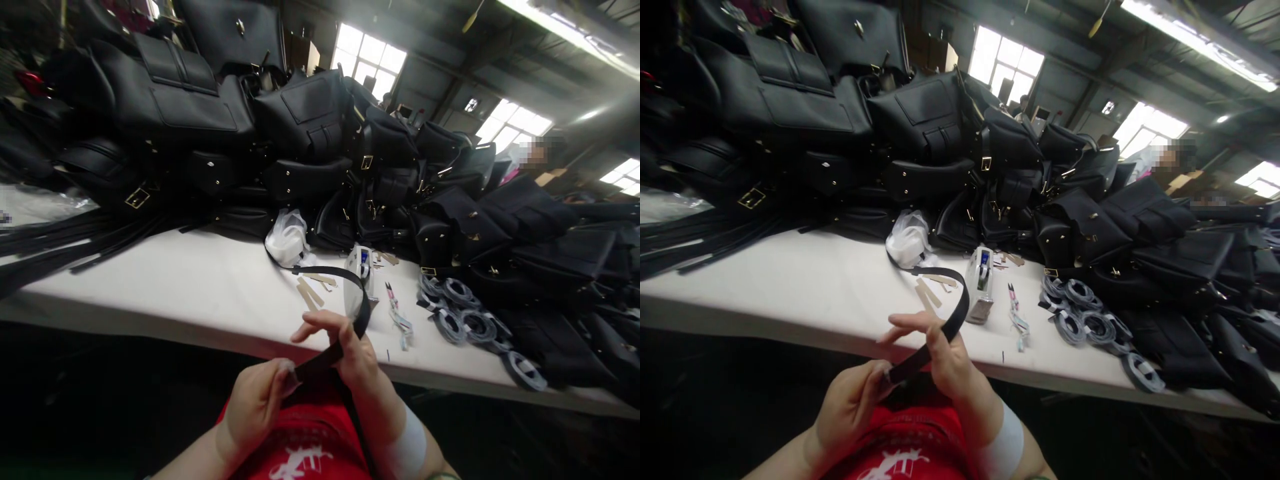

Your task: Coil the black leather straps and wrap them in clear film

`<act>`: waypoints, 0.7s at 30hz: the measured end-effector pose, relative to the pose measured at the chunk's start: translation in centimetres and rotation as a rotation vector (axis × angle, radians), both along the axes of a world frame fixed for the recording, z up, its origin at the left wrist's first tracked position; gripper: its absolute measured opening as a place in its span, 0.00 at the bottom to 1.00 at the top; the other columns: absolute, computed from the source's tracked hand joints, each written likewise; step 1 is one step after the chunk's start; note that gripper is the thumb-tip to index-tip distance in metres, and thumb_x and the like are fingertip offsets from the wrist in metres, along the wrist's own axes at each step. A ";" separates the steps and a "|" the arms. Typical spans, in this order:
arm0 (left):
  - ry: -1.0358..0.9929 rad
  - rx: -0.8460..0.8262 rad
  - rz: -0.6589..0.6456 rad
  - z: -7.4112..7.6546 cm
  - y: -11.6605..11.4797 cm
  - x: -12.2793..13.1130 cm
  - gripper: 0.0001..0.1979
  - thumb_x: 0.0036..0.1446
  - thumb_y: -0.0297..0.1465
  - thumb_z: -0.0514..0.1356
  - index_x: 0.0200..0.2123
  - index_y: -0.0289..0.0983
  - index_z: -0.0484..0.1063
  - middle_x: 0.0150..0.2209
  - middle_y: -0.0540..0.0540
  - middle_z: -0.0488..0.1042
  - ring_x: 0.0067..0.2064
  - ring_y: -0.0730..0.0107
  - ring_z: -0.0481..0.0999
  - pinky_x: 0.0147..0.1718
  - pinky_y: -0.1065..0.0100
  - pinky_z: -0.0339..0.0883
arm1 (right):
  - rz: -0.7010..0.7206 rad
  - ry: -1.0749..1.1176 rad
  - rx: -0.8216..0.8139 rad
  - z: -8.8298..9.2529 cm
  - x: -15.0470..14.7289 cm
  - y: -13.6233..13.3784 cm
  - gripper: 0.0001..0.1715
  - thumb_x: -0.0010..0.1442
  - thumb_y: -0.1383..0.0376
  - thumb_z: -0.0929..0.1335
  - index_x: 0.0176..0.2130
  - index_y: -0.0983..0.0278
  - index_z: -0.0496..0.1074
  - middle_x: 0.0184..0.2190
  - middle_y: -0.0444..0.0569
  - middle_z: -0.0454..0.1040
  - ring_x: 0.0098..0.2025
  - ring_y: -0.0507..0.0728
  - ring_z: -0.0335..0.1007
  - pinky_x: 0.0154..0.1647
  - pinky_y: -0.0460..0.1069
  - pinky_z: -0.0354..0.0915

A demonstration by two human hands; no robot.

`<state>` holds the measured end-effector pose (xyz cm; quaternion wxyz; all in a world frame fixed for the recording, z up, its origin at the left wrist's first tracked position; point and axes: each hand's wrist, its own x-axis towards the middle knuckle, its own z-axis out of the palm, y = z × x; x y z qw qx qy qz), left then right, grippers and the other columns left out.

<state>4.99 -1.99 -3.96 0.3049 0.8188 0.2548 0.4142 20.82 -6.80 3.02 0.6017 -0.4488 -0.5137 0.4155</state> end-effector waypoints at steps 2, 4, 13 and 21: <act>-0.039 0.018 0.039 0.5 0.4 0.3 0.18 0.67 0.28 0.46 0.24 0.39 0.65 0.20 0.50 0.70 0.21 0.73 0.70 0.22 0.73 0.60 | 0.075 -0.089 0.058 -0.2 -0.8 0.9 0.28 0.69 0.48 0.56 0.55 0.56 0.72 0.47 0.51 0.78 0.52 0.60 0.71 0.60 0.59 0.61; -0.098 0.045 0.121 0.8 0.5 0.4 0.17 0.66 0.28 0.47 0.24 0.39 0.64 0.19 0.51 0.69 0.20 0.73 0.69 0.20 0.73 0.59 | 0.194 -0.162 0.045 -1.0 -1.7 1.5 0.27 0.69 0.50 0.57 0.58 0.57 0.69 0.52 0.52 0.75 0.54 0.60 0.69 0.59 0.58 0.61; 0.035 -0.021 0.049 0.0 0.1 0.3 0.18 0.68 0.29 0.45 0.25 0.39 0.65 0.19 0.52 0.69 0.20 0.74 0.69 0.22 0.73 0.59 | 0.048 0.353 0.060 -0.6 2.0 2.8 0.28 0.66 0.47 0.60 0.49 0.60 0.77 0.34 0.52 0.81 0.36 0.60 0.75 0.47 0.58 0.68; -0.038 -0.044 0.181 0.4 -0.1 0.2 0.21 0.68 0.32 0.44 0.22 0.39 0.62 0.18 0.49 0.69 0.20 0.71 0.69 0.22 0.71 0.58 | 0.192 -0.126 0.021 -3.4 -2.7 1.7 0.24 0.69 0.53 0.60 0.57 0.57 0.71 0.49 0.53 0.76 0.51 0.60 0.71 0.56 0.57 0.64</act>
